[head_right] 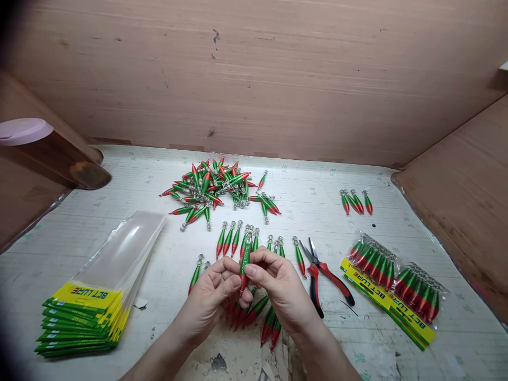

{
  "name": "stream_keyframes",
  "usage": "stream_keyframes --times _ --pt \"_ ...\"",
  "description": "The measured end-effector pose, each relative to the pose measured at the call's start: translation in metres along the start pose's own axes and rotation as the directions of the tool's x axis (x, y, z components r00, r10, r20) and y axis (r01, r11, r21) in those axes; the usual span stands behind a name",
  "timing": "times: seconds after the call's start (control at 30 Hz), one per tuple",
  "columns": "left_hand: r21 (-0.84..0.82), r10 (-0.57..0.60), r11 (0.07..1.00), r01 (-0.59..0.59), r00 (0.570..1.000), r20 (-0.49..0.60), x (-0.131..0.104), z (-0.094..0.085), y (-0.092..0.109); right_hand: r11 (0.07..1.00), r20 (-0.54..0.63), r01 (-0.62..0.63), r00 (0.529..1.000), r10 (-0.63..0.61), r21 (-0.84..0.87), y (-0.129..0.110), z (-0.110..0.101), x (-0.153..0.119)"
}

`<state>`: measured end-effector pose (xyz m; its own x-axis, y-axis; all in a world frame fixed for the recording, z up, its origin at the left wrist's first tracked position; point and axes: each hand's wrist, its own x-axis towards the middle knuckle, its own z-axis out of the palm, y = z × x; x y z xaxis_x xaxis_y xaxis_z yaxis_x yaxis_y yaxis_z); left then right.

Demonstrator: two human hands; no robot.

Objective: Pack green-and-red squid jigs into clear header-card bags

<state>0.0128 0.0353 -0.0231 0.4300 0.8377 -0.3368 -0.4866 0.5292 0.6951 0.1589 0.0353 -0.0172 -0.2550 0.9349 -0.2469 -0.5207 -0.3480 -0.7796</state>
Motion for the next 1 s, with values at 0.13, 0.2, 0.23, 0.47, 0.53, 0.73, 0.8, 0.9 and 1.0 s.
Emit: stream_keyframes --times 0.13,0.2,0.23,0.47,0.53,0.73,0.8,0.9,1.0 --pt "0.008 -0.01 1.0 0.01 1.0 -0.001 0.0 -0.001 -0.001 1.0 -0.003 -0.027 1.0 0.027 -0.002 0.004 0.003 -0.002" --pt "0.036 -0.019 0.999 0.019 1.0 -0.006 0.0 -0.002 -0.001 0.999 -0.025 -0.039 0.999 0.039 -0.035 0.001 0.0 -0.001" --pt "0.067 -0.009 0.998 0.01 1.0 -0.011 0.0 -0.003 -0.001 0.997 -0.064 -0.027 0.998 0.023 -0.071 -0.003 -0.005 -0.001" --pt "0.194 0.071 0.98 -0.047 0.991 -0.115 0.002 -0.008 0.002 0.638 -0.445 -0.182 0.851 -0.279 -0.748 -0.04 -0.072 0.003" --pt "0.184 0.056 0.982 -0.031 0.99 -0.13 0.002 -0.009 0.001 0.552 -0.474 -0.265 0.836 -0.277 -0.791 -0.036 -0.084 0.002" --pt "0.188 0.054 0.982 -0.028 0.99 -0.132 0.003 -0.01 -0.001 0.266 -0.486 -0.414 0.808 -0.334 -0.871 -0.02 -0.078 0.0" --pt "0.186 0.061 0.982 -0.034 0.988 -0.143 0.003 -0.008 0.0 0.191 -0.443 -0.4 0.825 -0.35 -0.896 -0.029 -0.071 0.005" --pt "0.183 0.075 0.982 -0.045 0.984 -0.159 0.002 -0.004 0.002 0.098 -0.321 -0.307 0.875 -0.362 -0.947 -0.052 -0.063 0.033" --pt "0.183 0.086 0.981 -0.058 0.985 -0.15 0.0 -0.002 0.002 0.03 -0.211 -0.214 0.917 -0.339 -0.976 -0.069 -0.056 0.081"
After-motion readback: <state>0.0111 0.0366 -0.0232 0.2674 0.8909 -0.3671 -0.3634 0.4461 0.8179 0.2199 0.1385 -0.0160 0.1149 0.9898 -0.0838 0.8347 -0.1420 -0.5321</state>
